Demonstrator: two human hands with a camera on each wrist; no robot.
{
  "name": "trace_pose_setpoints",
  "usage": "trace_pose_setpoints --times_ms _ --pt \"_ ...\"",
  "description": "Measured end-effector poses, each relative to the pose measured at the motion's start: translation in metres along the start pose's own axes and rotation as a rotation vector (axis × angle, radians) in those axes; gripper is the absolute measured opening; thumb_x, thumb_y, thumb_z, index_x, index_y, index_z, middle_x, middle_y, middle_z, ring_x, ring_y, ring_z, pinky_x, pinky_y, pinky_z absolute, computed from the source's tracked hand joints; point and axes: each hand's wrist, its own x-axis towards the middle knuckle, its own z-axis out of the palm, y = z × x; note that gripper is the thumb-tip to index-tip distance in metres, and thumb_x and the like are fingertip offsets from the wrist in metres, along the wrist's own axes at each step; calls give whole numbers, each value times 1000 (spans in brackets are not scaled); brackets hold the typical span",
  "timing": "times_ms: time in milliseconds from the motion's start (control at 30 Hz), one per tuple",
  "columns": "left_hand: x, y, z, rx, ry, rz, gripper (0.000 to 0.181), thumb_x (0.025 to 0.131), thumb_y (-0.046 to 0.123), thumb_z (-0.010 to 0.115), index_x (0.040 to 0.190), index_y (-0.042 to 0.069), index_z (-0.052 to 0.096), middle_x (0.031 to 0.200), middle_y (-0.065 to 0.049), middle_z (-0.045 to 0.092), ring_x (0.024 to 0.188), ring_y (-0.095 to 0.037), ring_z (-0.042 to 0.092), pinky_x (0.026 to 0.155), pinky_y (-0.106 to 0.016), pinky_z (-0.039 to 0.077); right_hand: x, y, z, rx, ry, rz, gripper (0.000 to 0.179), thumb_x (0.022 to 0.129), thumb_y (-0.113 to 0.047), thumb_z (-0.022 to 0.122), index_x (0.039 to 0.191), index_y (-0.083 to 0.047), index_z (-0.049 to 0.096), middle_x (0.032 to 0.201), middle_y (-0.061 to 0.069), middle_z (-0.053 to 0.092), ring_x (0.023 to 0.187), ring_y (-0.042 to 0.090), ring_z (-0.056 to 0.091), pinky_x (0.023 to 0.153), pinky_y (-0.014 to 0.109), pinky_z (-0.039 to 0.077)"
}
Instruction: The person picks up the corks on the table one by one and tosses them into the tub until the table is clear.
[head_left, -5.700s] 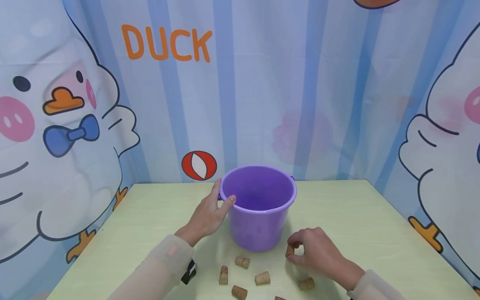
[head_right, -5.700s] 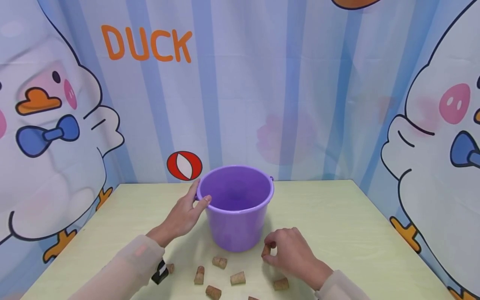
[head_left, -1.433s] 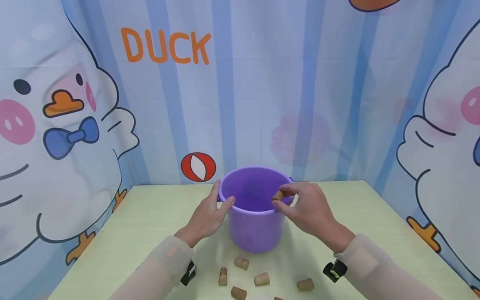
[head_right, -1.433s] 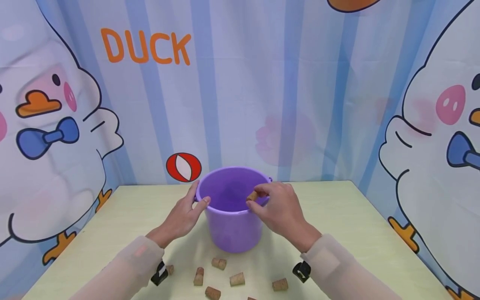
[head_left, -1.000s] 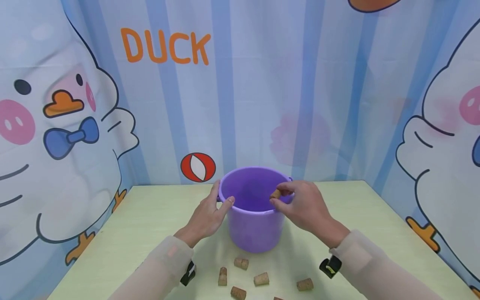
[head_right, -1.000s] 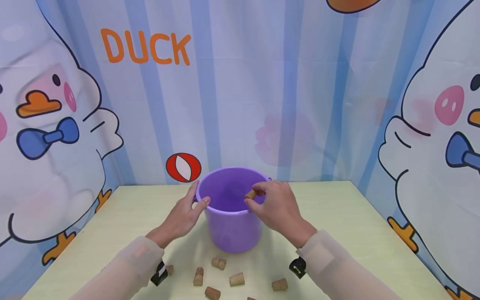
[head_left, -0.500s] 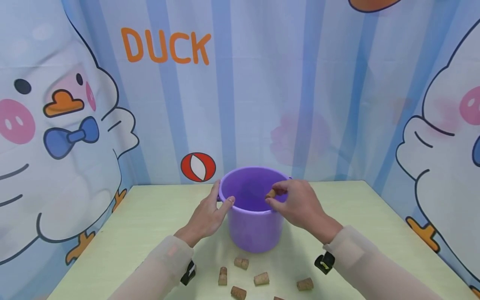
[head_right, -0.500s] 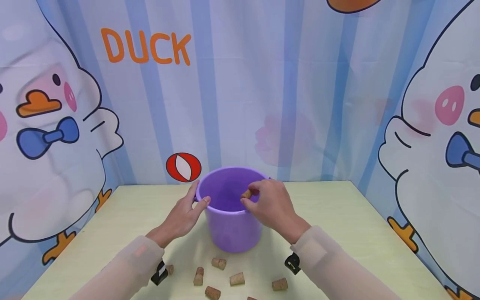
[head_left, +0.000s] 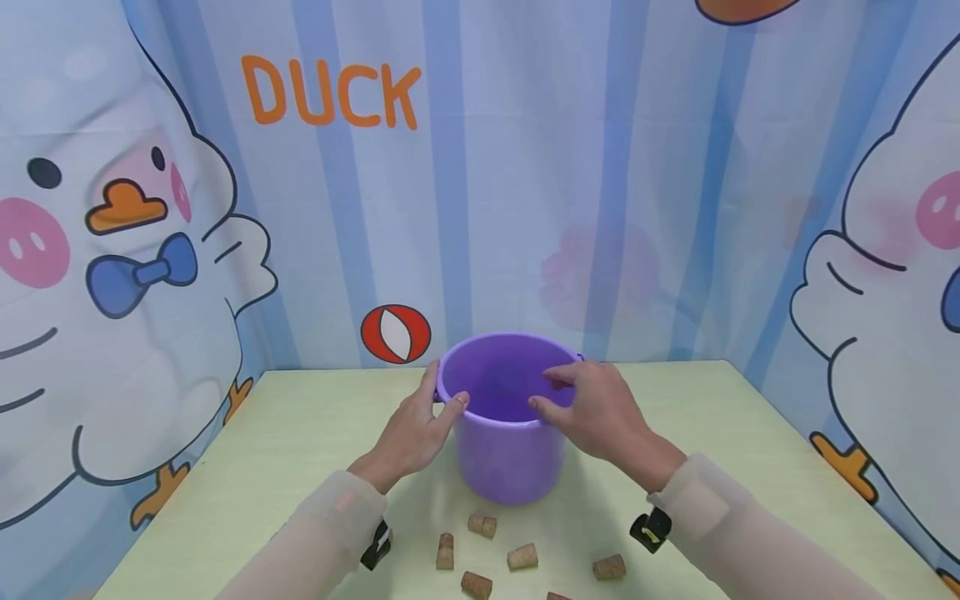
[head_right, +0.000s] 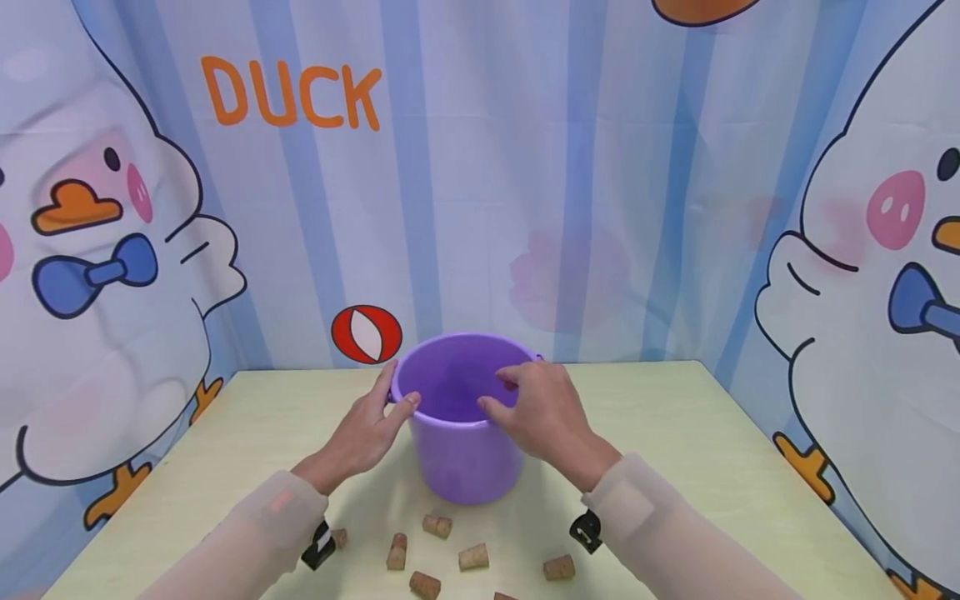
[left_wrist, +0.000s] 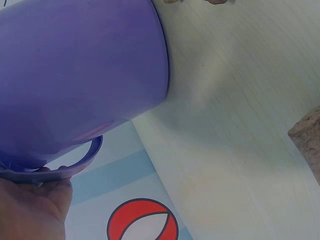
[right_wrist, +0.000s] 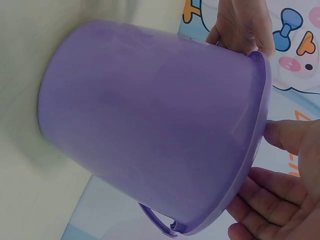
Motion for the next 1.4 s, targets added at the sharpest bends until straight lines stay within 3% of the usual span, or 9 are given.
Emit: trace_pose_setpoints --times_ms 333,667,1133,1400 --pt "-1 0 1 -4 0 3 81 105 48 49 165 9 11 154 -15 49 139 -32 50 109 -60 42 -7 2 -4 -3 98 -57 34 88 -25 82 112 -3 78 102 9 76 96 27 70 82 46 56" --pt "-1 1 0 -7 -3 -14 80 106 46 49 165 9 10 156 -15 46 140 -33 48 110 -60 41 -14 5 -5 1 125 -94 34 86 -25 83 111 -2 78 97 5 76 90 24 68 76 41 52" --pt "-1 1 1 -6 -3 -9 79 106 46 49 165 10 11 156 -14 47 140 -33 48 109 -61 42 -28 7 -8 -20 159 -122 31 86 -26 83 108 -4 79 95 1 77 97 27 68 90 50 51" --pt "0 -1 1 -7 0 5 78 106 46 49 165 11 12 155 -14 48 139 -32 49 108 -60 43 -35 9 -11 -30 168 -101 30 86 -28 83 107 -6 79 96 1 77 98 26 68 88 49 52"
